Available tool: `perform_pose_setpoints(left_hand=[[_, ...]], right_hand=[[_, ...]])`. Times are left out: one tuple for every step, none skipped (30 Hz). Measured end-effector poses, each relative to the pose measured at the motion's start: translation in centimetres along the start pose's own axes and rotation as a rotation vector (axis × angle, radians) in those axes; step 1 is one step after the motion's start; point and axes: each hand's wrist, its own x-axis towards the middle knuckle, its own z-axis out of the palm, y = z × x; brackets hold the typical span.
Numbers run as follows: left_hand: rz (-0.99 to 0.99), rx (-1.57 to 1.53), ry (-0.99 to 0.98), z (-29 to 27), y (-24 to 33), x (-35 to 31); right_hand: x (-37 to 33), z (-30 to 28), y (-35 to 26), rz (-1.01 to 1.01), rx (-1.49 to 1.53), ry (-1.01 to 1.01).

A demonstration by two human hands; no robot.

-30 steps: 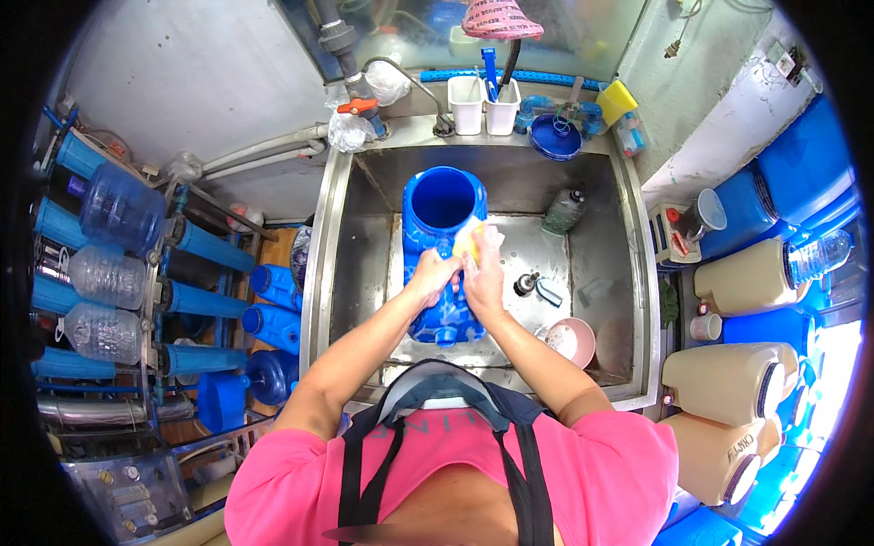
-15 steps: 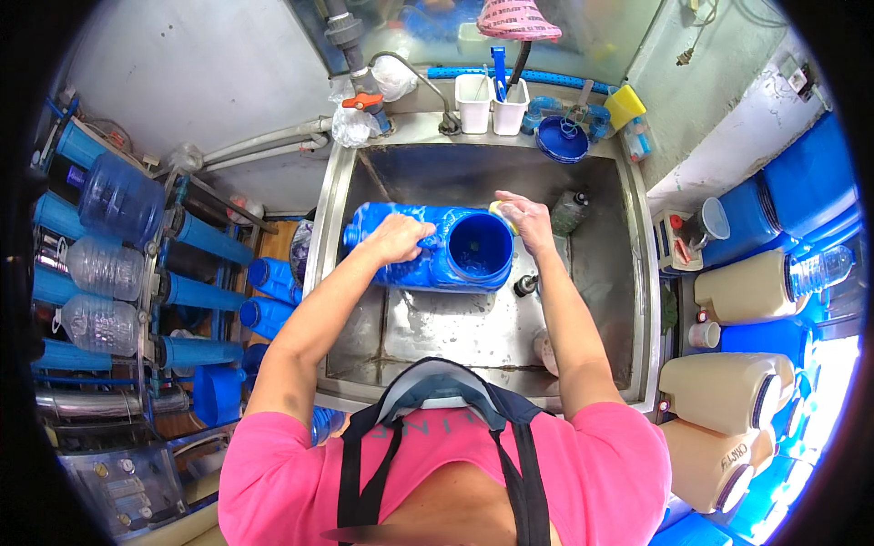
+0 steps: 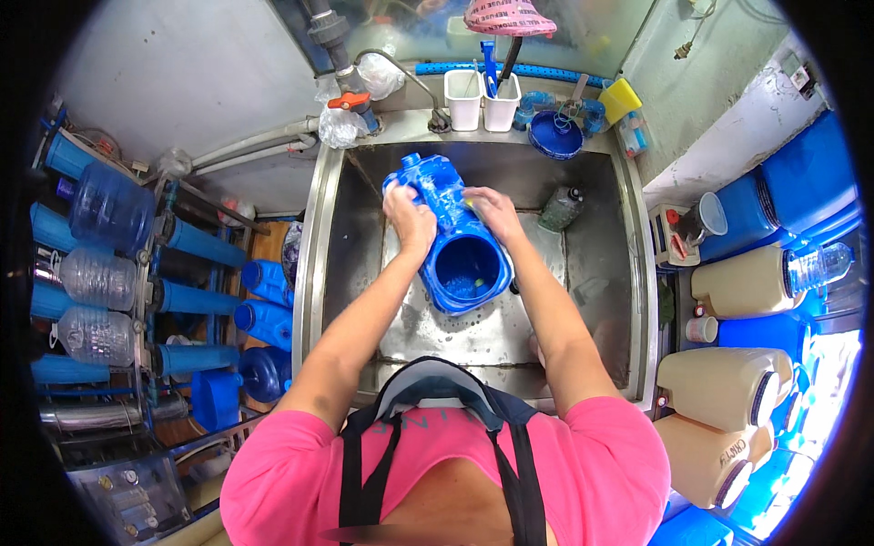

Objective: The person washes a blue plastic water jug in a stainless steel sink. They rinse the jug, scrub the exterior with a sponge, and rinse it again under running water.

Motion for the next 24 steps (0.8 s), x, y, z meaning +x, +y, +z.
perform_pose_setpoints(left_hand=[[-0.278,-0.075,-0.057,0.0,-0.3,-0.2],[-0.530,-0.124,-0.086,0.0,-0.5,-0.2],[-0.523,-0.094,-0.086,-0.4,-0.6,-0.4],[-0.562,-0.069,-0.136,-0.8,-0.7,-0.6],[-0.572,-0.044,-0.239,-1.2,-0.7,-0.7],[-0.583,-0.020,-0.344,-1.7,-0.6,-0.8],[-0.581,0.020,-0.439,-2.1,-0.4,-0.9],[-0.557,-0.052,-0.508,-2.5,-0.3,-1.0],[-0.552,-0.073,-0.519,-2.6,0.0,-1.2],[-0.551,-0.088,-0.538,-2.8,0.3,-1.5],[-0.580,-0.088,-0.536,-2.8,0.5,-1.9],[-0.606,-0.091,-0.535,-2.7,0.7,-2.2],[-0.625,-0.094,-0.516,-2.6,0.8,-2.6],[-0.647,-0.107,-0.537,-2.4,0.8,-2.9],[-0.676,-0.091,-0.515,-2.3,0.6,-3.1],[-0.674,-0.056,-0.473,-2.2,0.4,-3.2],[-0.717,-0.250,-0.420,-2.4,-0.3,-3.0],[-0.787,-0.426,-0.334,-2.9,-1.1,-2.8],[-0.848,-0.520,-0.236,-3.4,-1.9,-2.6],[-0.906,-0.784,-0.129,-3.9,-2.8,-2.5],[-1.007,-0.834,-0.196,-5.3,-4.2,-2.3],[-1.110,-0.880,-0.263,-6.8,-5.5,-2.1],[-1.107,-0.952,-0.263,-8.1,-6.5,-2.8],[-1.092,-1.014,-0.248,-9.0,-7.2,-3.6]], right_hand=[[-1.5,0.4,1.5,0.083,0.043,0.076],[-3.3,1.0,2.9,0.134,0.078,0.141],[-5.1,1.9,4.0,0.280,0.291,0.165],[-7.1,3.0,4.8,0.473,0.481,0.209],[-9.5,3.9,5.2,0.454,0.409,0.206],[-11.6,4.7,5.1,0.577,0.320,0.259],[-13.8,5.4,4.4,0.443,0.195,0.249],[-15.1,5.8,3.5,0.429,0.088,0.286],[-16.0,5.7,2.1,0.269,0.032,0.310],[-16.0,5.6,0.6,0.171,-0.028,0.284],[-15.1,5.3,-0.9,0.052,-0.047,0.265],[-13.8,5.0,-2.3,-0.115,-0.058,0.227],[-12.0,4.3,-3.7,-0.253,-0.206,0.110],[-10.2,4.3,-4.8,-0.227,-0.223,0.049],[-8.9,4.3,-5.8,-0.244,-0.257,-0.027],[-8.2,4.7,-6.6,-0.211,-0.287,-0.087],[-8.2,5.2,-7.1,-0.250,-0.340,-0.050],[-9.0,5.9,-7.3,-0.237,-0.389,0.002],[-10.3,6.7,-7.1,-0.233,-0.436,0.049],[-12.3,7.3,-6.6,-0.311,-0.439,0.038],[-14.7,7.9,-5.9,-0.334,-0.367,0.018],[-16.8,8.3,-4.9,-0.323,-0.370,-0.041],[-18.5,8.3,-3.6,-0.366,-0.274,-0.065],[-19.3,7.8,-2.0,-0.350,-0.275,-0.140]])
